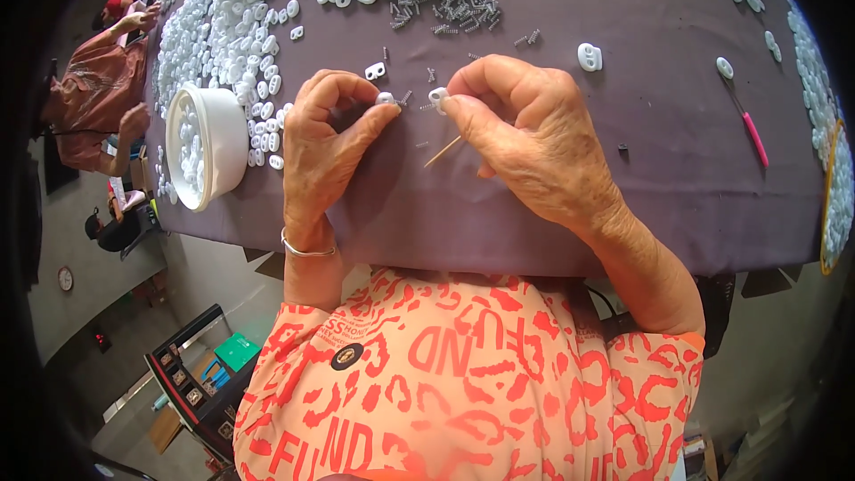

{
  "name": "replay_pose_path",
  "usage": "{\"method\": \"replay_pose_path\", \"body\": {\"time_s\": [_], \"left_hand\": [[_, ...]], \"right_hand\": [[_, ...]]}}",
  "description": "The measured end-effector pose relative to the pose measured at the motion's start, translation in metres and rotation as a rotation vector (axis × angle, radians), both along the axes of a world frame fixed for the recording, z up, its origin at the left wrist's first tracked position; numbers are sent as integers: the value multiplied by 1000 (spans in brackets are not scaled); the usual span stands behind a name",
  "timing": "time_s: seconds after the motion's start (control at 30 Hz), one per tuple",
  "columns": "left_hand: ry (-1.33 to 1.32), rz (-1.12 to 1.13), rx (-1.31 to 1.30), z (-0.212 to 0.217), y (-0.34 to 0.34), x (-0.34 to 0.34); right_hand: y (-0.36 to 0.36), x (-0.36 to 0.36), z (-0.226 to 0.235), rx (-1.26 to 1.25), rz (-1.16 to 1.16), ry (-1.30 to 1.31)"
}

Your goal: The person assembles plastic cord locks by inserting springs into the plastic components and pressing the pieces together by hand.

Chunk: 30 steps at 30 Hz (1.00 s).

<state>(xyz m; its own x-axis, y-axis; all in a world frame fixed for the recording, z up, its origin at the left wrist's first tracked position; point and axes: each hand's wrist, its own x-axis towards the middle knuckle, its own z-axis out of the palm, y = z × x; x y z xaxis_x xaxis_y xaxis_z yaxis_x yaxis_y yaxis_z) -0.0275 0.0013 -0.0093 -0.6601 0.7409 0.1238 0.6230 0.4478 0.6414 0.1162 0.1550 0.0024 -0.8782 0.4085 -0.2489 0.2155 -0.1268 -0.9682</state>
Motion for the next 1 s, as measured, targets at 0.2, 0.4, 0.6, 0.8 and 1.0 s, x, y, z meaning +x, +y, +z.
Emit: {"method": "replay_pose_path", "body": {"time_s": [0.2,0.4,0.6,0.8,1.0], "left_hand": [[-937,132,321,20,2,13],[-1251,40,394,15,3,16],[-1246,41,369,12,6,19],[-1219,54,368,13,5,22],[-1170,58,352,14,6,24]], "right_hand": [[-1,3,1,-36,5,20],[-4,6,8,-29,-21,72],[-3,5,4,17,-36,68],[-4,8,5,109,38,51],[-6,8,5,113,20,50]]}}
